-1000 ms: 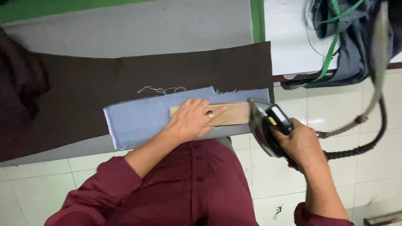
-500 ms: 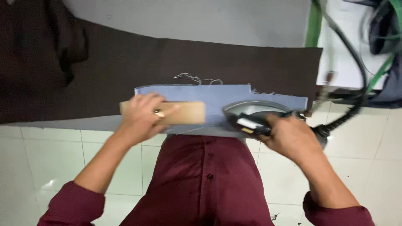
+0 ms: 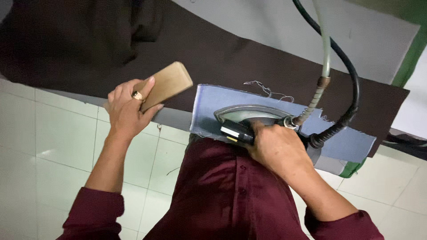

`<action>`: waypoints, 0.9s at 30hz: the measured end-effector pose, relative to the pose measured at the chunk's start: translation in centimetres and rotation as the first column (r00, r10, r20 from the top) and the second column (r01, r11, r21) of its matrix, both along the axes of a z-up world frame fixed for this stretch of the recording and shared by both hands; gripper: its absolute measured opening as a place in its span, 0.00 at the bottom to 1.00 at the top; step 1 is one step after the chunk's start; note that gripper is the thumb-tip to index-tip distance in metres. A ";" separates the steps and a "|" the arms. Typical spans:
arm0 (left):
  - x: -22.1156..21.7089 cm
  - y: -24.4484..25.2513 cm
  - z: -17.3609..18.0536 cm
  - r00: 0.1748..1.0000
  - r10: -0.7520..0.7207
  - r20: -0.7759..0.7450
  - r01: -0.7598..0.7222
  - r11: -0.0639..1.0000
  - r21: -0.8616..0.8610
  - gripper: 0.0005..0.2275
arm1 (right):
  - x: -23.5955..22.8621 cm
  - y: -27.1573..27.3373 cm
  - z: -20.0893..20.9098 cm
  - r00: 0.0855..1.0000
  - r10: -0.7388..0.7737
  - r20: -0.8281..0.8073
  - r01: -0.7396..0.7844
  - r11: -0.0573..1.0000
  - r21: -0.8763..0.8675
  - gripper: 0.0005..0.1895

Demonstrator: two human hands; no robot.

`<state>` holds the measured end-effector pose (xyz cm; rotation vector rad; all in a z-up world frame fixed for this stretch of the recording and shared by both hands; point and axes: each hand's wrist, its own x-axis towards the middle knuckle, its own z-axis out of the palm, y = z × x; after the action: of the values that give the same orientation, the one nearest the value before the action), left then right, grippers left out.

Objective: The person irons a piece of light blue fabric on a grey ironing board using a steam iron and a wooden pressing block. They repeatedly smooth the fabric, apply the iron, and use the block to press seams. The person also handles a dark brown garment, folding and arranging it on the board alongside the blue fabric.

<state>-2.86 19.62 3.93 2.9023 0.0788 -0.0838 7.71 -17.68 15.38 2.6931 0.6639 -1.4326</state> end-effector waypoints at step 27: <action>3.7 -5.0 2.4 0.900 -0.428 0.078 0.431 0.902 -0.024 0.34 | -2.5 -5.4 -3.3 0.992 -0.028 0.123 0.000 0.974 0.226 0.15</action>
<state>0.81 14.60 6.35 2.8223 -0.5726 -0.0563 5.17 -23.03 12.08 2.9336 0.8481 -1.2454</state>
